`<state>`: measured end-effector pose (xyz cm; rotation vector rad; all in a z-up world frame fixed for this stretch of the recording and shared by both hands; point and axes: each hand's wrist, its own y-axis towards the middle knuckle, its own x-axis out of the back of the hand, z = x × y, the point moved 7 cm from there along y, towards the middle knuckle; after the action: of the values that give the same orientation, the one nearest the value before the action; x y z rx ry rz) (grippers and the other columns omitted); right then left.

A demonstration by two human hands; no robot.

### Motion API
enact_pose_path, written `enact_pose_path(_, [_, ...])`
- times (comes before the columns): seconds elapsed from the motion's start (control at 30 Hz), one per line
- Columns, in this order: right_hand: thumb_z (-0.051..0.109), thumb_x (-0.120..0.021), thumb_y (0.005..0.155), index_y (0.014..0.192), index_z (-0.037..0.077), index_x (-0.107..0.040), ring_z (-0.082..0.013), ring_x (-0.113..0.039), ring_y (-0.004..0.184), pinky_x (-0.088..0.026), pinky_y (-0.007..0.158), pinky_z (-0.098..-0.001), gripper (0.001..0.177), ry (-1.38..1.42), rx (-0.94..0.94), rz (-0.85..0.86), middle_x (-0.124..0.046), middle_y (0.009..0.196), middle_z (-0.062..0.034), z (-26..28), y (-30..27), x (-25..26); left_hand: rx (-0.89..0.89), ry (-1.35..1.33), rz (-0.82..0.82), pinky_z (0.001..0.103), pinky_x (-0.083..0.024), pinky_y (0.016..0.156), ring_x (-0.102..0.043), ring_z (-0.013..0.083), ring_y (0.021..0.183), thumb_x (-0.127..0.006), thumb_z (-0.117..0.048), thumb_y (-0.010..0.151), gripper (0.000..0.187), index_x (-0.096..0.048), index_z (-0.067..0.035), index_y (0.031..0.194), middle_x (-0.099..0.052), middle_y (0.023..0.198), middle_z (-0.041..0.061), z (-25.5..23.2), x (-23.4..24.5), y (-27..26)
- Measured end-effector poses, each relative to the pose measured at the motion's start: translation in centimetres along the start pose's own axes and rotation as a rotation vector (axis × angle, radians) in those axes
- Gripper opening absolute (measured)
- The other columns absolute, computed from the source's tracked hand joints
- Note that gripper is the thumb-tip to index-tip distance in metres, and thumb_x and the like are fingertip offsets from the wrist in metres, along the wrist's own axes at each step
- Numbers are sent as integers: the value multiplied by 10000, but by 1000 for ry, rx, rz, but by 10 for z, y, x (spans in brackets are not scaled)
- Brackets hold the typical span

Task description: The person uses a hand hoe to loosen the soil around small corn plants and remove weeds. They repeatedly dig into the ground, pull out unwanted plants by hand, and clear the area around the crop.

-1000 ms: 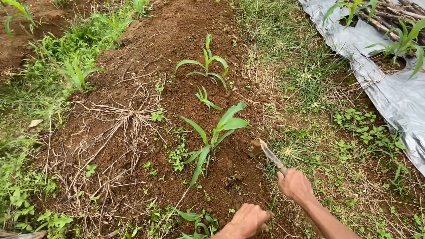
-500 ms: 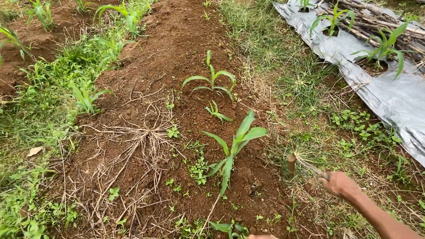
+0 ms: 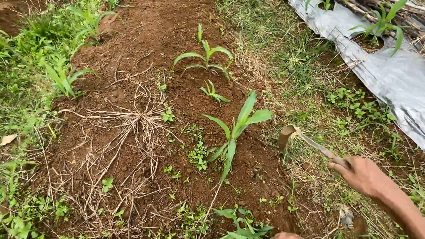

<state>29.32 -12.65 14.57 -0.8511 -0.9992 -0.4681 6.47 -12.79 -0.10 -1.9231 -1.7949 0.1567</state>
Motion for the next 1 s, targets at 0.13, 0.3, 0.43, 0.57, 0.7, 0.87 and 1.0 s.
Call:
enact_pose_path(0.13, [542,-386,911,928,171,-601,-77,-531,501,-512,431,-205,430,-213,-38,-24,-622,703,16,7,-41,4,-184,111,-484,324,-531,579,-598,188,658,-505,-246,966,242,-630,-88,1100,-665,981,144,-7,81,-59])
enact_pose_path(0.3, [462,-437,950,871,122,-587,-140,-567,515,-549,516,-247,380,-207,-29,-27,-658,687,-48,24,-68,11,-205,366,-1011,331,-555,709,-631,209,800,-518,-133,847,233,-641,-36,1020,-661,953,147,59,162,-75])
enact_pose_path(0.43, [457,-438,959,865,119,-587,-115,-504,458,-499,450,-212,381,-207,-8,-13,-616,635,-36,35,-66,8,-206,411,-1396,310,-552,769,-643,171,839,-527,-15,806,240,-647,-54,1010,-668,980,120,82,217,-126])
enact_pose_path(0.57, [466,-402,961,776,112,-567,-124,-482,441,-495,438,-223,432,-106,48,-37,-582,599,-27,39,-63,6,-12,448,-1464,402,-455,871,-431,278,1092,-655,-110,779,510,-447,-52,1241,-410,1253,145,85,287,-134])
enact_pose_path(0.7, [333,-457,997,807,-2,-550,-241,-461,521,-464,466,-376,396,525,-119,142,-510,660,-131,17,-58,-23,187,661,-1209,484,-417,982,-366,356,1280,-719,-276,749,682,-439,-131,1353,-330,1453,180,108,304,-91])
enact_pose_path(0.87, [332,-497,987,777,10,-497,-219,-409,440,-405,379,-353,385,810,-242,264,-472,597,-119,6,-49,-76,112,-313,-1214,359,-391,754,-409,152,804,-386,-288,925,214,-408,-106,1036,-372,1005,50,73,280,-125])
enact_pose_path(1.0, [355,-493,984,790,19,-509,-202,-442,433,-429,372,-327,387,689,-172,260,-507,598,-104,26,-50,-92,150,-280,-1234,376,-366,677,-383,180,731,-303,-279,918,248,-316,-128,722,-431,876,87,69,275,-124])
